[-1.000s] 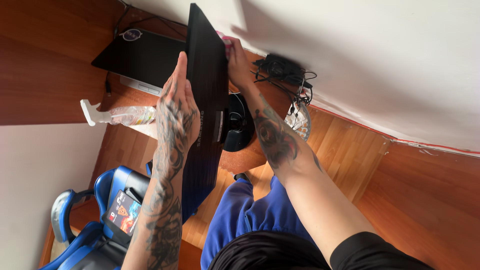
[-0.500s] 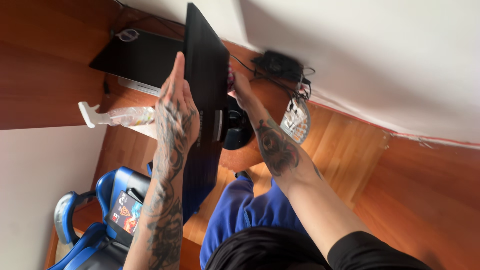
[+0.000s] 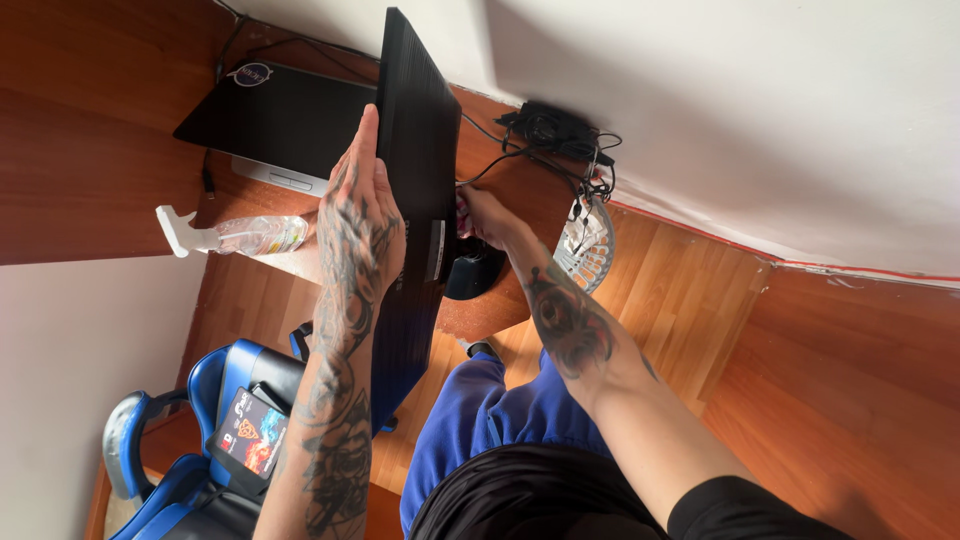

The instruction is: The person cleans a computer monitor by hand with a cloth. They wipe the back, sides, and front of the screen, spraying a cleaning solution onto the cloth during the process.

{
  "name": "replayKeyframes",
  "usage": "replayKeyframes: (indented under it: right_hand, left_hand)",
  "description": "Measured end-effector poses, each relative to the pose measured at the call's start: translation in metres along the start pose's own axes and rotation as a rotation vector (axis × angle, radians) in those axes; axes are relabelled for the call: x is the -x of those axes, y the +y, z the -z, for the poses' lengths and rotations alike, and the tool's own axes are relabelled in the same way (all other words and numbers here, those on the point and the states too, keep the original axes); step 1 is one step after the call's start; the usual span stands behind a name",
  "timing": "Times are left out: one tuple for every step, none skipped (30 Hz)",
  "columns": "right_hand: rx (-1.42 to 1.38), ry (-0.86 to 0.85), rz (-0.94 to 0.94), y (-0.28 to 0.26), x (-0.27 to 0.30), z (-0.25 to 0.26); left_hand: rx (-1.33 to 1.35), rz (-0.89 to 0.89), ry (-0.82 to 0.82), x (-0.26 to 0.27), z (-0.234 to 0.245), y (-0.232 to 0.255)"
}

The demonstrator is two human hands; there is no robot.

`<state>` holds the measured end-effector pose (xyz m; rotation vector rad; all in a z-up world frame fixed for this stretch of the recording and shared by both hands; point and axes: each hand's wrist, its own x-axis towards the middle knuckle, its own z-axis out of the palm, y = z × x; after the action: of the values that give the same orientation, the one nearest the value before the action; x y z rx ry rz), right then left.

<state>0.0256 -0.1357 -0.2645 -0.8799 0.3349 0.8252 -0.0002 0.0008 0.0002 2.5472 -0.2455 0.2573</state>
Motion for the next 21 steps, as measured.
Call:
replayKeyframes:
  right_hand:
    - [-0.023,0.012,-0.009,0.000,-0.003,0.002]
    - [-0.115,0.020,0.011,-0.001,-0.010,0.004]
    - [-0.207,0.027,0.032,-0.001,-0.018,0.006]
    - [-0.298,0.027,0.051,-0.003,-0.030,0.007]
    - [-0.284,0.023,0.097,-0.010,-0.043,0.012]
    - [-0.274,0.024,0.136,-0.015,-0.055,0.018]
    - [-0.247,0.043,0.229,-0.027,-0.070,0.022]
    - [-0.217,0.063,0.324,-0.039,-0.082,0.025]
    - [-0.234,0.211,0.309,-0.049,-0.089,0.026]
    - [-0.247,0.356,0.299,-0.063,-0.095,0.024]
    - [-0.157,0.372,0.381,-0.072,-0.097,0.021]
    - [-0.068,0.388,0.459,-0.079,-0.095,0.015]
    - [0.020,0.405,0.537,-0.083,-0.089,0.008]
    - [0.091,0.416,0.567,-0.088,-0.080,0.000]
    - [0.162,0.428,0.598,-0.090,-0.067,-0.009]
    - [0.231,0.441,0.626,-0.096,-0.055,-0.018]
    - [0.273,0.438,0.682,-0.108,-0.046,-0.027]
    - [0.314,0.435,0.732,-0.118,-0.037,-0.036]
    - [0.355,0.433,0.782,-0.125,-0.026,-0.045]
    - [0.355,0.379,0.844,-0.134,-0.016,-0.055]
    - [0.355,0.324,0.905,-0.144,-0.005,-0.066]
  left_hand:
    - [-0.001,-0.001,-0.006,0.001,0.001,-0.001]
    - [0.001,-0.012,-0.006,-0.002,0.000,-0.001]
    - [0.003,-0.016,-0.007,-0.004,-0.002,-0.001]
    - [-0.001,-0.019,-0.007,-0.006,-0.001,-0.002]
    - [-0.003,-0.020,-0.005,-0.006,-0.001,-0.003]
    - [-0.002,-0.018,-0.008,-0.005,0.000,-0.004]
    - [-0.003,-0.018,-0.013,-0.003,0.000,-0.006]
    - [-0.001,-0.016,-0.014,-0.003,0.000,-0.007]
    - [0.001,-0.017,-0.014,-0.002,-0.001,-0.007]
    - [0.003,-0.017,-0.006,-0.003,-0.002,-0.007]
    - [0.005,-0.019,-0.005,-0.003,-0.002,-0.006]
    - [0.007,-0.016,-0.004,-0.002,-0.001,-0.005]
    - [0.010,-0.013,-0.005,0.000,0.000,-0.004]
    - [0.011,-0.016,0.000,-0.001,0.001,-0.003]
    - [0.015,-0.017,0.009,-0.003,0.001,-0.002]
    - [0.015,-0.016,0.010,-0.003,0.002,0.000]
    - [0.016,-0.016,0.011,-0.004,0.002,0.001]
    - [0.019,-0.015,0.011,0.000,0.003,0.003]
    - [0.019,-0.023,0.018,0.001,0.003,0.003]
    - [0.021,-0.030,0.026,0.001,0.003,0.003]
    - [0.023,-0.038,0.035,0.002,0.003,0.003]
